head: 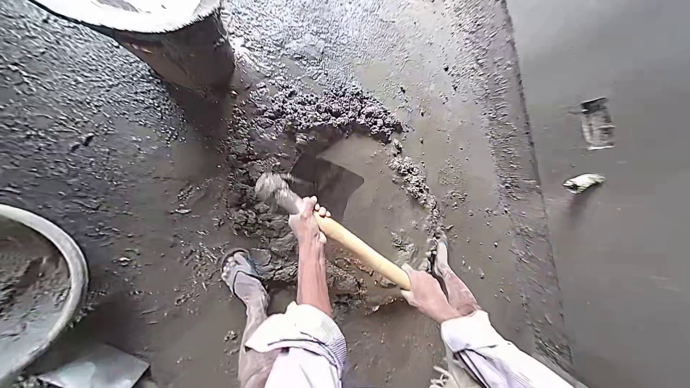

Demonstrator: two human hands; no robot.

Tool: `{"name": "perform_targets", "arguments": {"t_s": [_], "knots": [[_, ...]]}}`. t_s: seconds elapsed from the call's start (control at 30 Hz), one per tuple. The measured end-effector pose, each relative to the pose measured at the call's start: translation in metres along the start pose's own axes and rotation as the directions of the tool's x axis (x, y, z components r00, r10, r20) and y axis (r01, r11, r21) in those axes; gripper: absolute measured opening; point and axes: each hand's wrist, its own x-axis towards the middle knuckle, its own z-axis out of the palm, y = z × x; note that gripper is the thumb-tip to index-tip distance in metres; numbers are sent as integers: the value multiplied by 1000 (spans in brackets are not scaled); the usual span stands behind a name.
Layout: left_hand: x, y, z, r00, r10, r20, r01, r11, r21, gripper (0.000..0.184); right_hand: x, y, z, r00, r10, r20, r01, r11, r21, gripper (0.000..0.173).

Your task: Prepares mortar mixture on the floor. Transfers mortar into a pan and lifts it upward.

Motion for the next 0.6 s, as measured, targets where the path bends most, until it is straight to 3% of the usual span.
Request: {"name": "perform_targets", "arguments": {"t_s": [0.1,0.17,0.27,0.43,0.6], "knots": [[46,-41,54,982,180,51,-184,978,98,7,122,35,2,982,-172,-76,180,974,134,45],[80,-68,105,949,282,143,-312,912,267,9,193,52,-8,957,-258,-132,284,927,246,45],[117,-122,156,945,299,130,-325,830,453,15,254,84,-4,948,-295,-116,317,861,398,45],[144,-190,187,959,279,41,-247,760,601,19,272,117,11,964,-264,-24,236,815,528,47],[151,-185,178,964,266,-19,-194,747,636,9,243,118,-15,974,-214,67,158,867,473,45]]}}
